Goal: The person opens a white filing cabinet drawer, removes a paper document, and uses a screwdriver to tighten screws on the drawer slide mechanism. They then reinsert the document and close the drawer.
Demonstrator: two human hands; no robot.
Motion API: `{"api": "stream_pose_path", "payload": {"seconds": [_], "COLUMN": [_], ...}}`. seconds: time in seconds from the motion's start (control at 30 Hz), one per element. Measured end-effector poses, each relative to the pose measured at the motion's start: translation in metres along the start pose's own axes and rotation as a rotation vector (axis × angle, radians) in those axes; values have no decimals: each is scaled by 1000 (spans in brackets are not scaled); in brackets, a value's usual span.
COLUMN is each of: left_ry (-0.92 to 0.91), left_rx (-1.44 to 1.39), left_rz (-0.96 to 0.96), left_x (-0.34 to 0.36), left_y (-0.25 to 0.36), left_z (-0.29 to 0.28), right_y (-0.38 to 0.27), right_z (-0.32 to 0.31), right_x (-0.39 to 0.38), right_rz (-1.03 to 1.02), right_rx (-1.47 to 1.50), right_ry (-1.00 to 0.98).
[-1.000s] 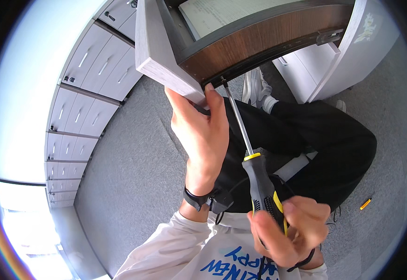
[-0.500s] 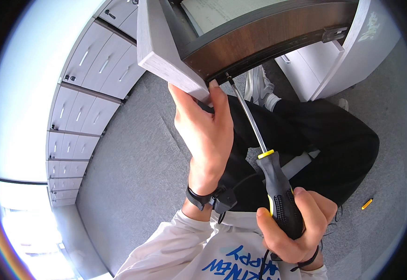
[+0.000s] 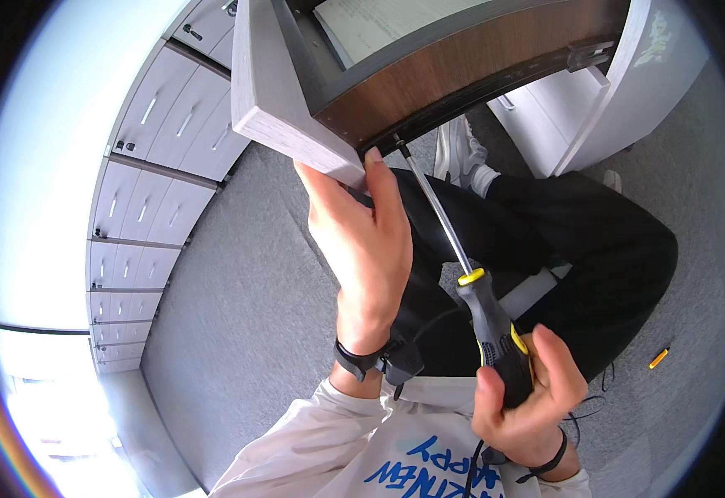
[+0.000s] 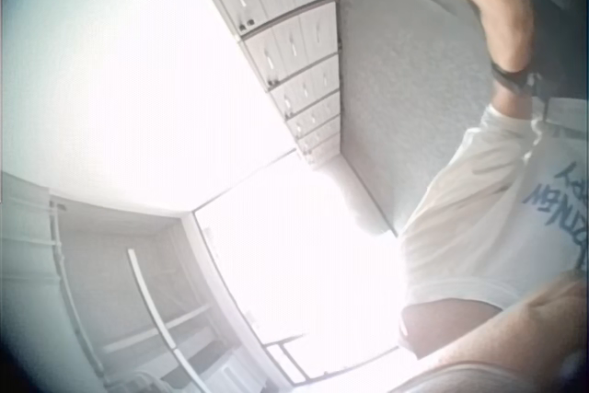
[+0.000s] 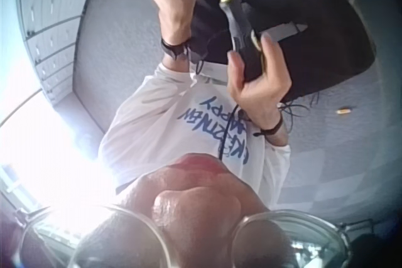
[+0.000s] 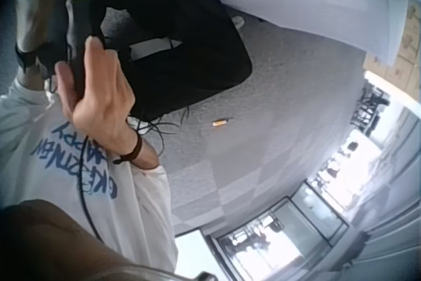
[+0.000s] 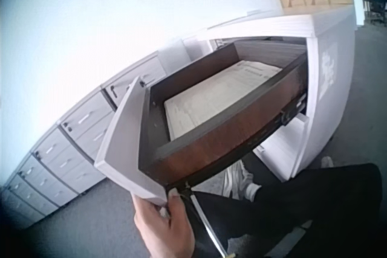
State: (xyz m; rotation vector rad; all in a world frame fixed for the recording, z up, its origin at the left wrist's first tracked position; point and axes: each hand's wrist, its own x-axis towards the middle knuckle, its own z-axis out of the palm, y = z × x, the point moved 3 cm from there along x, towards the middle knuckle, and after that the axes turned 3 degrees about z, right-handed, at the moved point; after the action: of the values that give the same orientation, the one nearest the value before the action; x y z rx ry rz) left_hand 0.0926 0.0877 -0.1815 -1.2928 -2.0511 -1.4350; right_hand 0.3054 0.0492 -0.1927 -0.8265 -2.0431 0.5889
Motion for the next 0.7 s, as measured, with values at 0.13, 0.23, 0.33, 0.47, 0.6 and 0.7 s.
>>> {"api": "stream_pose_path", "payload": {"seconds": [0.13, 0.23, 0.33, 0.47, 0.6, 0.7], "left_ry": [-23, -9, -16, -40, -36, -25], "left_rx": [8, -32, -23, -8, 61, 9], "left_rz": [-43, -16, -11, -54, -13, -23], "left_x": [-2, -2, -2, -4, -3, -3], "left_y": [-1, -2, -4, -5, -1, 0], "left_z": [-2, -1, -3, -5, -6, -7], "right_y": [-6, -9, -8, -9, -23, -32], "right_z": [-19, -24, -19, -17, -24, -23], "right_x": [9, 10, 9, 10, 14, 17], "right_rz": [-128, -192, -200, -74, -79, -175], "right_rx": [-115, -157, -34, 254, -96, -50], "right_ry": [-26, -41, 10, -20, -54, -93]}}
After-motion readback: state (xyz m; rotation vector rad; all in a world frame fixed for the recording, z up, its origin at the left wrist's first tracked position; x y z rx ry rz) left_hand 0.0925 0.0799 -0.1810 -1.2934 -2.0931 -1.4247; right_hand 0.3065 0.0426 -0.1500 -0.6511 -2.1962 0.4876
